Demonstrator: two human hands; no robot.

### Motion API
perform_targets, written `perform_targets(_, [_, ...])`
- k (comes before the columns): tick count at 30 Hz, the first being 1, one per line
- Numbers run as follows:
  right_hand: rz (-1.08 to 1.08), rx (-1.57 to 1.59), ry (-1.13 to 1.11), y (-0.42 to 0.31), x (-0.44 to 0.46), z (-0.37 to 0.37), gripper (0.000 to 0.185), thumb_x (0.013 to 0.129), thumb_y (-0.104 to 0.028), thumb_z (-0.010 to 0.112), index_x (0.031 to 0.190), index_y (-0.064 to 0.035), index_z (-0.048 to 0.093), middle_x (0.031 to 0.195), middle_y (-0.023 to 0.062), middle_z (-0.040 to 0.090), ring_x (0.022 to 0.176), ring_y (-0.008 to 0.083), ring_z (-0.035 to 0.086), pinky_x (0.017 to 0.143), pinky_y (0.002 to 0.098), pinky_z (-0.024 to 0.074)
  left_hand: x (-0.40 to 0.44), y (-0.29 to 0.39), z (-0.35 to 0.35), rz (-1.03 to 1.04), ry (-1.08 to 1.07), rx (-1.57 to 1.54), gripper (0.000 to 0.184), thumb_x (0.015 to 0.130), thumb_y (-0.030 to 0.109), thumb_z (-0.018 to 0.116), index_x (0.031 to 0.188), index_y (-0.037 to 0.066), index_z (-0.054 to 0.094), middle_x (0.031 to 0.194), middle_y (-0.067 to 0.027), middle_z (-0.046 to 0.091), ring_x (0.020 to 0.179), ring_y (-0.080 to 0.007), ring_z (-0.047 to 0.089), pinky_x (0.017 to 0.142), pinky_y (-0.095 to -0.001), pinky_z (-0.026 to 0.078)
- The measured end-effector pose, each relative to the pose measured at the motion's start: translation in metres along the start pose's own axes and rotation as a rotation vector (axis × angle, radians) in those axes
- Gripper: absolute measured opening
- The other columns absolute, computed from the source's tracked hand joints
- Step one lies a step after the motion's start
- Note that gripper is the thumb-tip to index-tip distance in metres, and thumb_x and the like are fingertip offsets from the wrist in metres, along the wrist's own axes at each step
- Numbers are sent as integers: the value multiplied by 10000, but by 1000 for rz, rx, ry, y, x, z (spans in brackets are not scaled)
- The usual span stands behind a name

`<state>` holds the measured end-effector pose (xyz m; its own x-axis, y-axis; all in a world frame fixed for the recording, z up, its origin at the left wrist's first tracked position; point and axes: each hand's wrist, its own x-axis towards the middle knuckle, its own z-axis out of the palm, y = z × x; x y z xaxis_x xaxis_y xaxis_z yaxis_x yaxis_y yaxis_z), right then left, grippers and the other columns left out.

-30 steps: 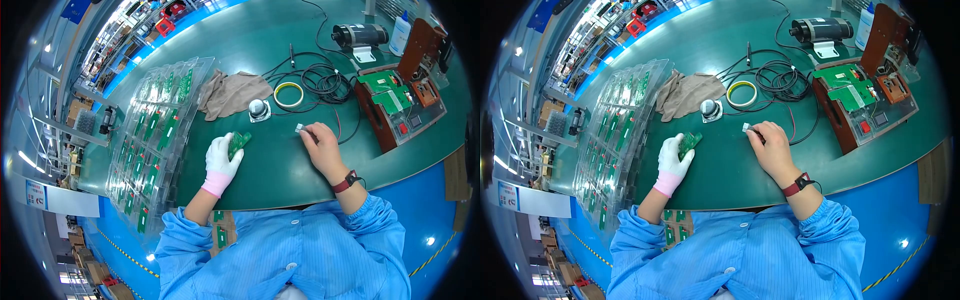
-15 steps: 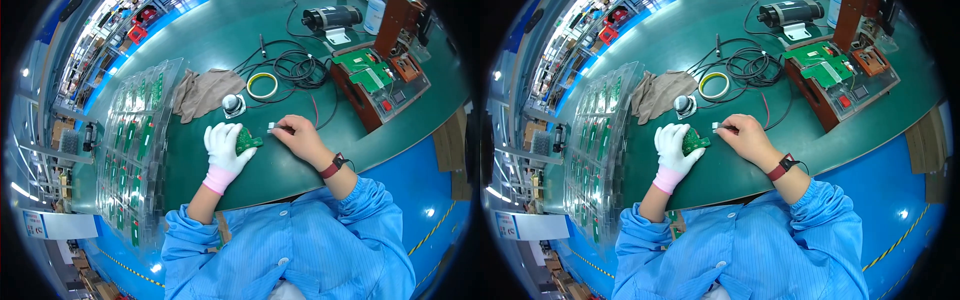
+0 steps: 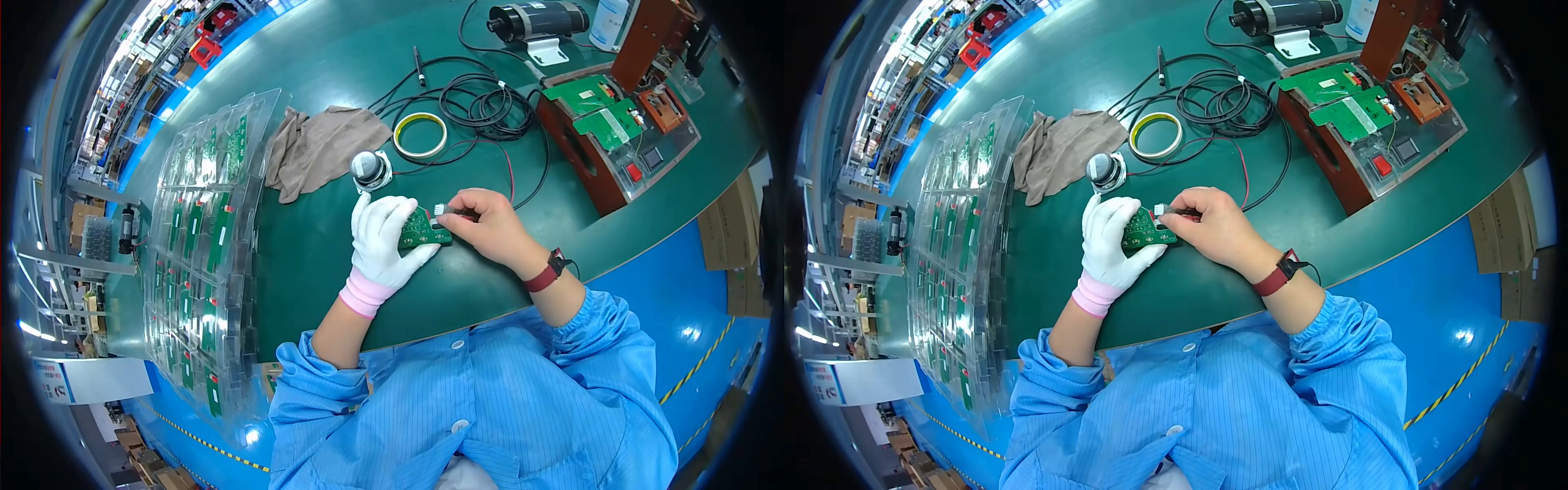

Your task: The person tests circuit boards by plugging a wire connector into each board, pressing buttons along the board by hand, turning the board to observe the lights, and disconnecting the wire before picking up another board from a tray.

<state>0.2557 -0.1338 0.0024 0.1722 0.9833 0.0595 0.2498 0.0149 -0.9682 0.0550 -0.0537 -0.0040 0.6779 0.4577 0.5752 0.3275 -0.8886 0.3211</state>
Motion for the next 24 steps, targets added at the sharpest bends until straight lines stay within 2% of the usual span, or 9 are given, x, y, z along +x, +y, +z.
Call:
perform_targets(3, [60, -17, -21, -1, 1, 0, 181, 847, -152, 741, 847, 22, 692, 732, 78, 621, 648, 153, 548, 610, 312, 456, -2, -1, -1, -10, -23, -11, 727, 625, 254, 884, 1251, 64, 567, 1159, -113, 603, 1106, -310, 583, 1116, -545, 341])
perform_targets(6, [-138, -161, 33, 8, 0, 3, 160, 843, -140, 755, 835, 4, 685, 699, 29, 556, 674, 136, 494, 625, 297, 417, -2, -1, -2, -10, -38, -17, 716, 630, 260, 880, 1247, 68, 572, 1152, -101, 609, 1099, -297, 588, 1112, -548, 346])
perform_targets(9, [-50, -136, -33, 4, 0, 1, 156, 844, -144, 753, 830, -4, 684, 705, 44, 557, 705, 172, 498, 658, 317, 424, -2, -2, 0, 1, -50, -13, 711, 631, 262, 877, 1245, 72, 575, 1143, -91, 616, 1095, -289, 591, 1105, -543, 356])
perform_targets(15, [-108, -160, -30, 4, -1, 3, 152, 851, -139, 748, 857, -5, 676, 742, 52, 577, 722, 175, 507, 667, 322, 434, -3, -3, 2, 8, -41, -21, 703, 640, 269, 877, 1244, 74, 575, 1146, -90, 623, 1090, -289, 592, 1088, -529, 375])
perform_targets(17, [-66, -66, 4, -5, -2, 5, 150, 852, -144, 732, 836, -9, 670, 755, 74, 601, 733, 225, 556, 698, 363, 452, -2, -2, 2, 6, -39, -21, 705, 643, 276, 879, 1246, 72, 576, 1151, -93, 622, 1088, -292, 592, 1086, -528, 377])
perform_targets(19, [-142, -60, 106, -4, 1, 7, 137, 860, -142, 713, 822, -19, 666, 759, 78, 604, 748, 249, 576, 733, 382, 453, -2, 0, 2, 3, -42, -14, 709, 644, 285, 881, 1248, 70, 577, 1155, -96, 622, 1086, -295, 592, 1086, -529, 377])
perform_targets(21, [-329, -141, 271, 9, 5, 12, 116, 874, -133, 692, 816, -36, 665, 754, 64, 586, 766, 247, 566, 775, 380, 437, -1, 1, 0, 1, -37, -1, 712, 642, 286, 883, 1248, 68, 578, 1156, -99, 620, 1086, -297, 591, 1087, -530, 375])
perform_targets(24, [-369, -356, 127, 8, 1, 3, 110, 879, -126, 679, 802, -49, 668, 743, 50, 571, 766, 247, 547, 800, 371, 418, -3, 0, 1, -3, -30, 13, 710, 641, 279, 883, 1248, 68, 581, 1156, -102, 618, 1085, -296, 590, 1089, -530, 373])
